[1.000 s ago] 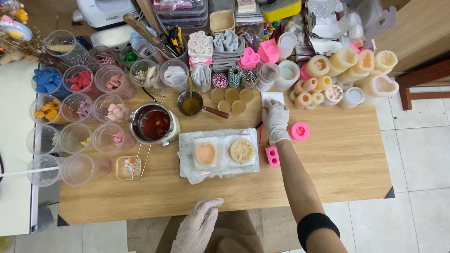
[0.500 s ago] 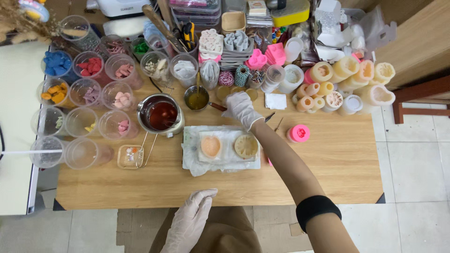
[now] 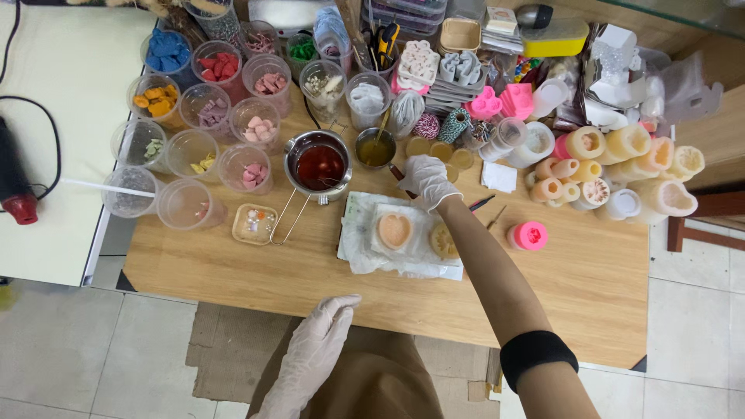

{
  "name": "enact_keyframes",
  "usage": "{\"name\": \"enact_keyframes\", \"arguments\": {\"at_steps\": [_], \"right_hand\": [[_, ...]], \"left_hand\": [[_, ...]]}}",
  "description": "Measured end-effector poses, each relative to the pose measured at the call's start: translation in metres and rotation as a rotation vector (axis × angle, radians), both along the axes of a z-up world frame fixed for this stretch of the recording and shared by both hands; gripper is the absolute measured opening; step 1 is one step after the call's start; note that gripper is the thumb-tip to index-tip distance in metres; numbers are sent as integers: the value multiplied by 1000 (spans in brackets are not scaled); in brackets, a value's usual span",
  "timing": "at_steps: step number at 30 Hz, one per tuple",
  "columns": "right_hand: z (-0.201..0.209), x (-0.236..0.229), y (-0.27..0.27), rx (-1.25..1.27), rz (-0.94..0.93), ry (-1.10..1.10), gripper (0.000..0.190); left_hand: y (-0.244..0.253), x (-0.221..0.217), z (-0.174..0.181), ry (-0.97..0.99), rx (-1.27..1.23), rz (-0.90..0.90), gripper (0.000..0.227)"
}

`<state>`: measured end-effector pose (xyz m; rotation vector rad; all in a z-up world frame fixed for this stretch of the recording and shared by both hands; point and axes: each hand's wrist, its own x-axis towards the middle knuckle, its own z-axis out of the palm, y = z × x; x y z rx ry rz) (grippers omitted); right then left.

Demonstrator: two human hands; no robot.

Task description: The person uses a spoon to transfer melted red wax from a small pot into heart-shaped and flower-shaped silicone molds.

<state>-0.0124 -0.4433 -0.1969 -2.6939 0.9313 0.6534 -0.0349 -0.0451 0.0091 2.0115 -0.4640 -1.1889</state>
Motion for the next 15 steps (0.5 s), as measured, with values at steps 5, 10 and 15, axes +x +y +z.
{"name": "enact_keyframes", "arguments": {"at_steps": [5,10,15], "right_hand": [[42,-1,15,62,-59,-64,43],[125,-42,38,386,-228,-874,54],[223,-125,135,1353,-657,-1823,78]], "left_hand": [[8,2,0,-40,-62,17,28],[-15,-11,14,-230,-386,-94,37],[-64,-59,46,-524,-896,-219,62]]}}
